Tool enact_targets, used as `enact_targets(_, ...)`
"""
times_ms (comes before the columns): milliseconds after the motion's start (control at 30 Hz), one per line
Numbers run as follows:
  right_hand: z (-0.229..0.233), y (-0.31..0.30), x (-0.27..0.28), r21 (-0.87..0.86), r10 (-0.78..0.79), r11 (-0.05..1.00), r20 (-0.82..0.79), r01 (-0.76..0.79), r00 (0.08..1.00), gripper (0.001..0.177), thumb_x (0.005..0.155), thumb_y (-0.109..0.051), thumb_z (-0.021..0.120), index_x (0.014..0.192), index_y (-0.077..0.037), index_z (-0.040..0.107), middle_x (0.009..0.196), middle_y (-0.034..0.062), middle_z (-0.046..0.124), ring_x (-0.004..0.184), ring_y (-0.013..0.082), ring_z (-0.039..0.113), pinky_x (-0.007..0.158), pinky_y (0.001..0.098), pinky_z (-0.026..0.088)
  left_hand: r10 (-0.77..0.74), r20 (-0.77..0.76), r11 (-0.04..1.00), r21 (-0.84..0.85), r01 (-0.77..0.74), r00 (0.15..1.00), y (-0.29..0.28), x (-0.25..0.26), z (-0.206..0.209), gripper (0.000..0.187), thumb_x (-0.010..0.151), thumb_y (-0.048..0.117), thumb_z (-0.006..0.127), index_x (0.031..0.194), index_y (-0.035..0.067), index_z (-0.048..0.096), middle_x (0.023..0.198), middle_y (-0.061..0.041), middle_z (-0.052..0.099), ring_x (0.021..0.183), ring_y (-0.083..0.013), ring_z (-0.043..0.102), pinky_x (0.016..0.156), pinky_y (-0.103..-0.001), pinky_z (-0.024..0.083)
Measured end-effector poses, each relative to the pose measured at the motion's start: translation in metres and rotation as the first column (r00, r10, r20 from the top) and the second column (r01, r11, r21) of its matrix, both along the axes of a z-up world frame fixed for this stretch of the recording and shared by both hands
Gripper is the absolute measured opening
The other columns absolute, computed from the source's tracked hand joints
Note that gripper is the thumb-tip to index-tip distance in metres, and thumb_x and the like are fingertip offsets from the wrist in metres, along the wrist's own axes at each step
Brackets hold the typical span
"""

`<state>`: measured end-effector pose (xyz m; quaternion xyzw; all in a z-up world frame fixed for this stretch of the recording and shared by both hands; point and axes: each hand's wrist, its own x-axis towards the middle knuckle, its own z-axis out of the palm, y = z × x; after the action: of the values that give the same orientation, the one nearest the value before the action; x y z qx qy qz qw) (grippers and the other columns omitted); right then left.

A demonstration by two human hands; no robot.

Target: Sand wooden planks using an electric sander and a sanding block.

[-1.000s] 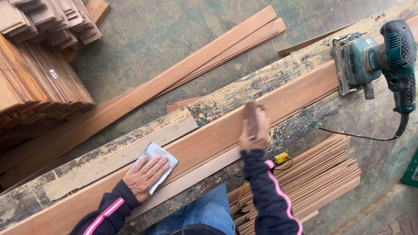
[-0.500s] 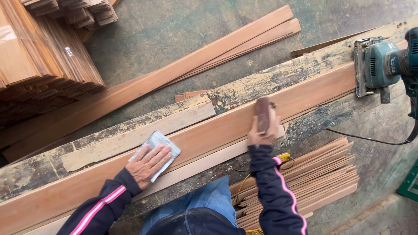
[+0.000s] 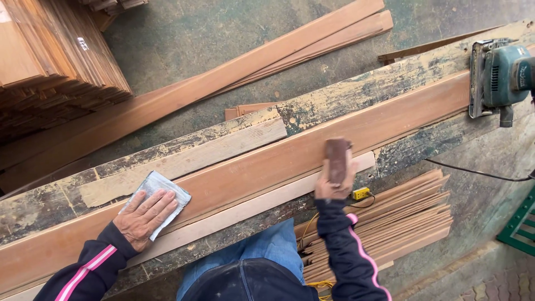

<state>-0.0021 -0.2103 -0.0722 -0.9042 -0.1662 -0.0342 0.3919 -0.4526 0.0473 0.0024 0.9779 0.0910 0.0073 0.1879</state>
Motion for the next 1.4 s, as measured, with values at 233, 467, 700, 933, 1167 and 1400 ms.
enact_targets(233,0.065,0.043,-0.109,-0.216,0.872,0.486,0.068,-0.847,0.484,0.071,0.078,-0.005,0.07,0.147,0.002,0.054,0.153,0.0223,0.055,0.149,0.0363,0.045,0.127,0.0524,0.028,-0.007,0.012,1.0,0.004,0.007,1.0,0.005,0.002,0.002,0.077,0.079,0.013,0.051,0.154,0.011,0.036,0.161,-0.01,0.035,0.15,-0.0228,0.029,0.124,-0.049,0.013)
enact_targets(467,0.054,0.065,0.001,-0.15,0.32,0.938,0.033,-0.312,0.947,0.05,0.101,-0.024,0.068,0.141,0.003,0.055,0.125,0.0273,0.069,0.095,0.0352,0.074,0.106,0.0472,0.055,-0.015,0.014,1.0,-0.018,0.015,1.0,0.004,-0.002,0.003,0.08,0.075,0.015,0.051,0.154,0.01,0.035,0.16,-0.01,0.034,0.149,-0.0248,0.028,0.122,-0.05,0.013)
enact_targets(700,0.065,0.093,-0.152,-0.24,0.902,0.432,0.11,-0.869,0.418,0.07,0.084,-0.009,0.067,0.151,-0.004,0.048,0.154,0.0199,0.053,0.148,0.0361,0.046,0.126,0.0581,0.022,-0.01,0.065,1.0,0.006,0.01,0.998,0.003,0.004,0.008,0.08,0.075,0.015,0.05,0.153,0.01,0.035,0.161,-0.01,0.034,0.149,-0.0239,0.03,0.122,-0.05,0.013)
enact_targets(933,0.069,0.081,0.054,-0.204,0.094,0.971,-0.144,-0.122,0.985,0.06,0.097,-0.026,0.067,0.145,0.004,0.045,0.12,0.0239,0.065,0.08,0.0296,0.071,0.08,0.0428,0.064,0.007,0.028,1.0,-0.029,-0.006,1.0,0.003,-0.001,0.002,0.079,0.075,0.013,0.05,0.153,0.013,0.035,0.16,-0.008,0.034,0.149,-0.0227,0.028,0.123,-0.05,0.013)
enact_targets(1167,0.067,0.08,-0.089,-0.191,0.711,0.703,0.152,-0.685,0.686,0.066,0.083,-0.006,0.069,0.147,-0.004,0.052,0.15,0.0191,0.057,0.144,0.0351,0.052,0.123,0.0608,0.029,0.0,0.074,1.0,-0.002,0.0,0.997,-0.001,0.007,0.009,0.079,0.076,0.012,0.047,0.154,0.011,0.033,0.161,-0.01,0.032,0.149,-0.0228,0.027,0.123,-0.05,0.012)
enact_targets(1400,0.056,0.04,0.12,-0.179,0.05,0.981,-0.142,-0.076,0.989,0.055,0.098,-0.032,0.074,0.129,0.004,0.049,0.106,0.0192,0.068,0.077,0.0289,0.073,0.07,0.0396,0.066,0.008,-0.05,0.999,-0.037,-0.01,0.999,0.001,0.004,0.0,0.086,0.066,0.014,0.052,0.15,0.013,0.037,0.158,-0.008,0.036,0.147,-0.023,0.03,0.121,-0.05,0.015)
